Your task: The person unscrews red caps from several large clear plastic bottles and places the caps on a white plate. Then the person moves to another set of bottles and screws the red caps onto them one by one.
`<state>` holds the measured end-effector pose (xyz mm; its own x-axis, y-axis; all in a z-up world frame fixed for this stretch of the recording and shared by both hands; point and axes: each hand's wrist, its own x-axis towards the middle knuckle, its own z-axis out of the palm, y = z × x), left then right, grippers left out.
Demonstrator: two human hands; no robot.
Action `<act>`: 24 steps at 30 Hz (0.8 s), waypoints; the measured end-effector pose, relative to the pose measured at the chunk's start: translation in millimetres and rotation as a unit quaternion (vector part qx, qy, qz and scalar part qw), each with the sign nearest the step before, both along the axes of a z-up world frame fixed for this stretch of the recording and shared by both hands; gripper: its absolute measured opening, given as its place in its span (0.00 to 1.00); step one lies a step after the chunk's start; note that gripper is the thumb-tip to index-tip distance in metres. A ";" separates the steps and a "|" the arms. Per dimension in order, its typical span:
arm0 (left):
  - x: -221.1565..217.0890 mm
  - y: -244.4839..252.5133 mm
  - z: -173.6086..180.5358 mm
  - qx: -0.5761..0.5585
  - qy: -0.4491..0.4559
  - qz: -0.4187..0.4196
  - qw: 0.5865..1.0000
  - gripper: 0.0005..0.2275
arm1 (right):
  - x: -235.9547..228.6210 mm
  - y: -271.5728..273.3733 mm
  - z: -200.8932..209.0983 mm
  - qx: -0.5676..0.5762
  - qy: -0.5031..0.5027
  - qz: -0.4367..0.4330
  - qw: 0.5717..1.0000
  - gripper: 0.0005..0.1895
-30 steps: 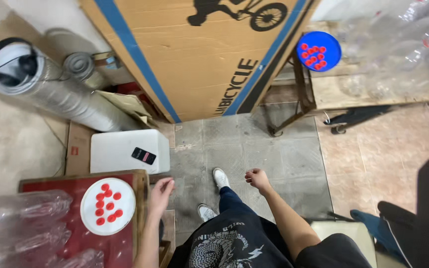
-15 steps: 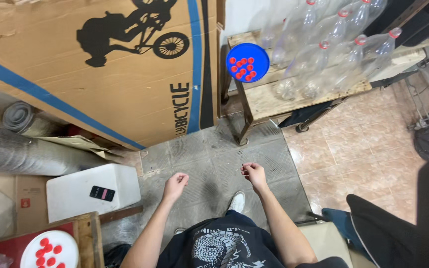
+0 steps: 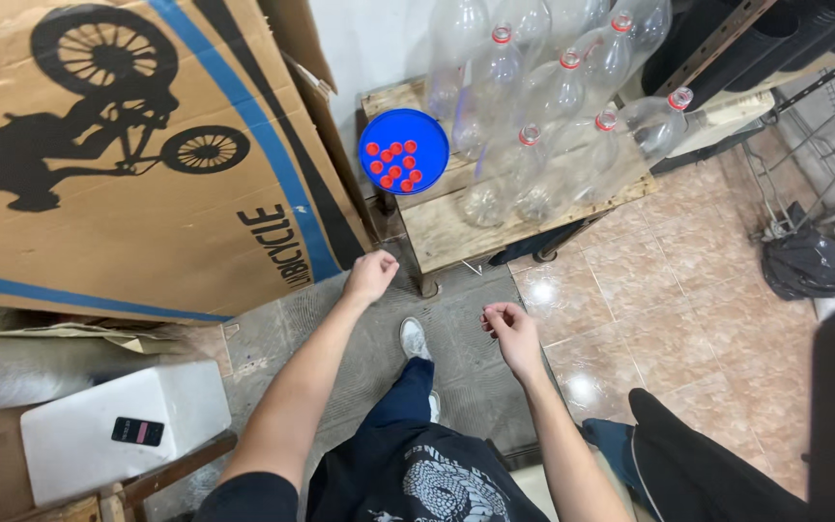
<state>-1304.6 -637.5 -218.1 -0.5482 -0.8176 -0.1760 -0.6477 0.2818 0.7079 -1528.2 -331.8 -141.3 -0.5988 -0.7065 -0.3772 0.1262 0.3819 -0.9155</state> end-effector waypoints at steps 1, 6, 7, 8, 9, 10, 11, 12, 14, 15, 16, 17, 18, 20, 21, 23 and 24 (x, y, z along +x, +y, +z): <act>-19.0 -18.9 -1.5 0.004 -0.001 -0.005 1.000 0.09 | -10.2 -3.7 3.4 0.004 -0.001 -0.005 1.000 0.10; -110.2 -105.8 2.6 -0.030 -0.109 -0.019 0.993 0.13 | -67.5 -30.5 39.1 0.032 0.148 0.034 0.988 0.08; -129.2 -117.6 -2.8 -0.028 -0.108 -0.027 0.993 0.13 | -80.3 -38.2 57.0 0.037 0.148 0.028 0.988 0.08; -141.1 -126.9 -9.1 -0.076 -0.095 -0.026 0.992 0.14 | -90.7 -45.7 73.7 0.004 0.196 0.018 0.980 0.08; -152.4 -136.2 -16.0 -0.125 -0.083 -0.025 0.988 0.17 | -100.7 -53.6 89.7 -0.028 0.243 0.009 0.970 0.09; -159.2 -143.4 -19.9 -0.119 -0.086 -0.028 0.989 0.17 | -107.7 -64.1 99.3 -0.022 0.239 0.008 0.971 0.09; -165.3 -150.1 -24.0 -0.150 -0.106 -0.042 0.982 0.19 | -114.2 -74.4 108.7 -0.048 0.292 -0.009 0.955 0.12; -175.0 -156.5 -27.1 -0.183 -0.123 -0.056 0.974 0.22 | -123.1 -83.9 119.1 -0.075 0.347 -0.025 0.935 0.16; -189.2 -170.3 -46.1 -0.196 -0.140 -0.062 0.969 0.22 | -137.6 -103.9 131.0 -0.091 0.387 -0.026 0.917 0.20; -193.6 -174.3 -55.8 -0.212 -0.157 -0.065 0.962 0.23 | -143.3 -112.0 136.9 -0.112 0.428 -0.025 0.896 0.24; -196.4 -175.5 -55.0 -0.208 -0.158 -0.068 0.963 0.23 | -146.2 -120.3 138.4 -0.107 0.426 -0.025 0.898 0.24; -198.3 -175.4 -53.2 -0.186 -0.167 -0.080 0.965 0.21 | -148.4 -127.2 140.8 -0.122 0.437 -0.024 0.891 0.25; -202.8 -179.6 -49.5 -0.167 -0.174 -0.089 0.966 0.19 | -152.4 -136.9 143.4 -0.140 0.450 -0.022 0.882 0.27; -200.4 -177.8 -68.8 -0.255 -0.155 -0.071 0.952 0.12 | -154.2 -148.4 150.4 -0.141 0.458 -0.015 0.877 0.28; -200.0 -176.2 -78.0 -0.341 -0.135 -0.051 0.929 0.06 | -155.5 -153.5 154.3 -0.143 0.466 -0.008 0.873 0.28; -199.4 -174.1 -74.4 -0.377 -0.137 -0.038 0.915 0.04 | -156.8 -159.9 157.0 -0.140 0.475 0.005 0.869 0.29; -201.1 -176.5 -71.9 -0.416 -0.140 -0.024 0.898 0.04 | -158.9 -165.1 158.1 -0.140 0.485 0.015 0.863 0.30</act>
<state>-1505.8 -814.0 -289.9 -0.6152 -0.7068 0.3492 -0.7405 0.6701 0.0516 -1687.1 -497.0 16.8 -0.5165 -0.7097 0.4791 -0.7579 0.1185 -0.6415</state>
